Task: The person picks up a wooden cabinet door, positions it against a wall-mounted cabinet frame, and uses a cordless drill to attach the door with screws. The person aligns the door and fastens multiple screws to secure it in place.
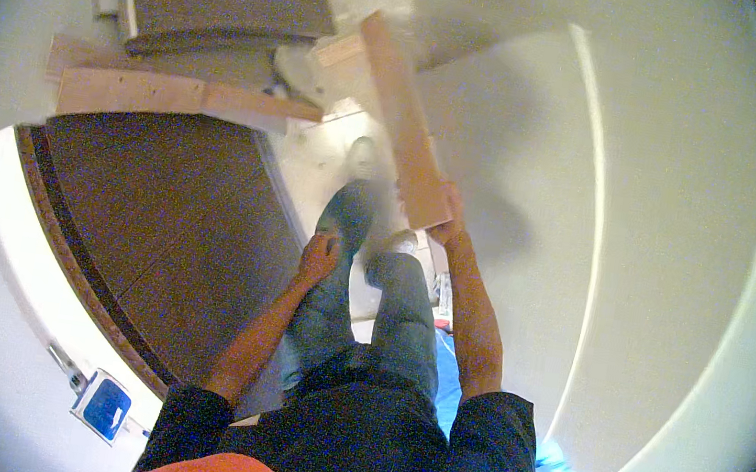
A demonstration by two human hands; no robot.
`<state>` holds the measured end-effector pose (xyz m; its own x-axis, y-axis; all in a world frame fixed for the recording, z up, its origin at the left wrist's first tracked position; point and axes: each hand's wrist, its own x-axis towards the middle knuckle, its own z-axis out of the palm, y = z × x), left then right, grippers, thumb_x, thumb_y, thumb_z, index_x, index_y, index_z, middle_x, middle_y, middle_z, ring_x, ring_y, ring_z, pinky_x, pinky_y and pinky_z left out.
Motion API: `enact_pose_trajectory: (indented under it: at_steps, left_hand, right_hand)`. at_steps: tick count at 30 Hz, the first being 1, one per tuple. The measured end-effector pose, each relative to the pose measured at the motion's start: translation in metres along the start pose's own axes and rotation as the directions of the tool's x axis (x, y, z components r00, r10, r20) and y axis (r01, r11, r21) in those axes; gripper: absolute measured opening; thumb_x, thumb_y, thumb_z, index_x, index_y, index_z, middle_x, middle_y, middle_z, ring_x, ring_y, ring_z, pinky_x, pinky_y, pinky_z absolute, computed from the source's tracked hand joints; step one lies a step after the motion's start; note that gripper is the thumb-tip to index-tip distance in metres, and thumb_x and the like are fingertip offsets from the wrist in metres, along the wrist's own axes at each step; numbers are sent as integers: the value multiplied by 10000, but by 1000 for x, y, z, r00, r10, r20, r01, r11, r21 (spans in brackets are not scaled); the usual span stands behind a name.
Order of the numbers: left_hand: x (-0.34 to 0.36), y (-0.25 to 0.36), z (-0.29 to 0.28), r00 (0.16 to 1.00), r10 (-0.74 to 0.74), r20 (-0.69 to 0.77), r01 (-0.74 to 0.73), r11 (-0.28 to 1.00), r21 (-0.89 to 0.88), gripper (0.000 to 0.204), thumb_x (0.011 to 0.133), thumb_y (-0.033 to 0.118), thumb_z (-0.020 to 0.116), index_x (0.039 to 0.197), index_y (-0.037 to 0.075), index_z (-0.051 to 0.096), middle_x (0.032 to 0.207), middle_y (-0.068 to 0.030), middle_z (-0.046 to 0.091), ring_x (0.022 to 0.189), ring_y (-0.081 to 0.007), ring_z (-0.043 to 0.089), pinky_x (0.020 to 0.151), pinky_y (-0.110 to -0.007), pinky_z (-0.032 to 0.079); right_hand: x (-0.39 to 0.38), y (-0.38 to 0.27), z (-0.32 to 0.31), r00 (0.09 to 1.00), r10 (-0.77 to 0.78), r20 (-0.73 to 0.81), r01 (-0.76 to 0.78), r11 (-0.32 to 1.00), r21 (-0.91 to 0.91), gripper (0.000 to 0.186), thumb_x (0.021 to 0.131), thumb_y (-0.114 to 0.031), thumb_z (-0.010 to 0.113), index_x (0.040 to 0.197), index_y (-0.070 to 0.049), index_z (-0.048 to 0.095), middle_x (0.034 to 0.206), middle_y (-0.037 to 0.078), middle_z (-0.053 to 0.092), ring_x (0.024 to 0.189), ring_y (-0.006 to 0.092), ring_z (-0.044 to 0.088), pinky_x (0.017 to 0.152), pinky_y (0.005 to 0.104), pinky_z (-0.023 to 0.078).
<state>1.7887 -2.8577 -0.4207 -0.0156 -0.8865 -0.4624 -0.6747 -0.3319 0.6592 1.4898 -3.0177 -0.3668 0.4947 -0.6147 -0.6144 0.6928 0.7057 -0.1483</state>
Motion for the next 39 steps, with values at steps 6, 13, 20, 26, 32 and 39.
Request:
enact_pose_trajectory:
  at_steps: [6, 13, 20, 26, 32, 39]
  left_hand:
    - [-80, -33, -62, 992, -77, 98, 103, 949, -296, 169, 929, 86, 572, 1025, -25, 657, 950, -95, 668, 862, -217, 640, 813, -332, 509]
    - [-65, -37, -174, 602, 231, 764, -458, 884, 93, 240, 959, 207, 586, 785, 45, 554, 719, -24, 564, 622, -155, 542, 594, -299, 473]
    - [44, 104, -141, 417, -299, 859, -100, 924, 370, 261, 959, 225, 581, 752, 75, 530, 702, -16, 556, 600, -138, 525, 553, -274, 453]
    - [61, 306, 1, 479, 77, 874, -612, 743, 271, 162, 944, 198, 558, 850, 68, 576, 723, -30, 587, 628, -124, 563, 546, -260, 463]
    - [-124, 387, 177, 226, 175, 958, -771, 634, 66, 236, 952, 187, 544, 1112, 22, 598, 848, -49, 630, 706, -123, 617, 566, -234, 469]
    - [-441, 340, 294, -146, -301, 942, -924, 381, -21, 387, 968, 255, 535, 1248, -10, 574, 1084, -106, 662, 899, -180, 663, 766, -294, 518]
  right_hand:
    - [-208, 125, -64, 919, -332, -215, -82, 371, -925, 666, 865, -552, 579, 1338, -84, 585, 1277, 172, 623, 1108, 319, 622, 955, 442, 498]
    - [-398, 313, -91, 602, -222, -767, -630, 459, -627, 696, 801, -623, 570, 1200, -64, 685, 1302, 152, 634, 1218, 313, 586, 1016, 445, 449]
    - [-446, 513, -32, -37, -172, -984, 441, 881, -171, 549, 771, -501, 643, 1067, -42, 700, 889, 161, 673, 696, 282, 653, 642, 432, 537]
    - [-433, 576, 14, 79, 216, -973, 934, 326, 149, 529, 761, -453, 663, 1100, -49, 621, 771, 171, 583, 540, 277, 567, 460, 445, 465]
    - [-471, 629, -34, 98, 205, -974, 986, 110, 122, 513, 751, -443, 679, 1073, -49, 623, 776, 163, 564, 558, 268, 553, 456, 443, 447]
    - [-569, 702, -118, 66, 172, -983, 998, 2, 68, 447, 762, -399, 684, 1033, -53, 603, 807, 115, 545, 597, 255, 552, 458, 430, 453]
